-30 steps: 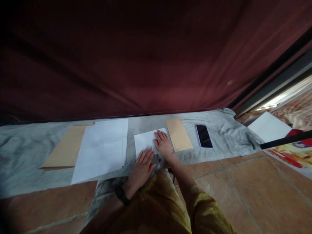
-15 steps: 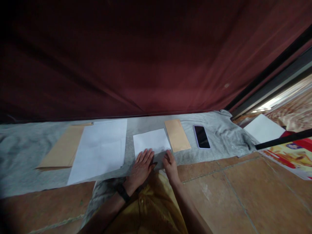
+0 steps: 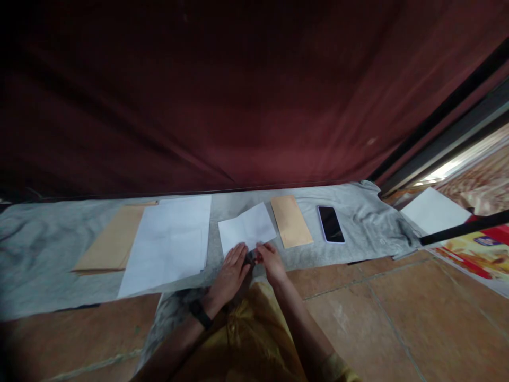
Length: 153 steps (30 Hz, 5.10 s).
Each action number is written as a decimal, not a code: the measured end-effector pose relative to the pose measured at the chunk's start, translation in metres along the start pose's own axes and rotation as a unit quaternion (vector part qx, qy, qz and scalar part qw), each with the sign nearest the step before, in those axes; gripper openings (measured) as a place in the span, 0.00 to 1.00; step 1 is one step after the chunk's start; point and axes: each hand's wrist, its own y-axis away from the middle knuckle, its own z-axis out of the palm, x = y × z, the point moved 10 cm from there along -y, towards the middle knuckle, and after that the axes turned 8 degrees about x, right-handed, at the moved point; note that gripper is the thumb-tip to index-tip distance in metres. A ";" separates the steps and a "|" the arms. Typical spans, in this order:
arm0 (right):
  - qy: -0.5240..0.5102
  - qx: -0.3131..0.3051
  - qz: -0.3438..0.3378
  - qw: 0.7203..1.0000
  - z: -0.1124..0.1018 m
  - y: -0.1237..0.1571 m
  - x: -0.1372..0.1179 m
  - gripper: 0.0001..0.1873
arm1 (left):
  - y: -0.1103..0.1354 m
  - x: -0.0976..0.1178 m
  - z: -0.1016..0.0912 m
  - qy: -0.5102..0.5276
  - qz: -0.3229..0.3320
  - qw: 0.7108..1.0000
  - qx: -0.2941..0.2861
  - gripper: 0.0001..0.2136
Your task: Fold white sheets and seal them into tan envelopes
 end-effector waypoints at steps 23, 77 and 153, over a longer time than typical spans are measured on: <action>0.319 -0.192 -0.486 0.790 0.051 0.043 -0.066 0.28 | 0.040 -0.101 -0.076 0.200 -0.203 0.933 0.218 0.34; 0.540 0.049 -0.446 0.712 0.030 0.021 -0.044 0.20 | -0.020 -0.079 -0.053 0.011 -0.157 0.976 0.153 0.24; -0.102 -0.050 -0.147 0.983 0.018 -0.007 -0.077 0.06 | 0.008 -0.063 -0.096 0.358 -0.234 0.869 0.249 0.17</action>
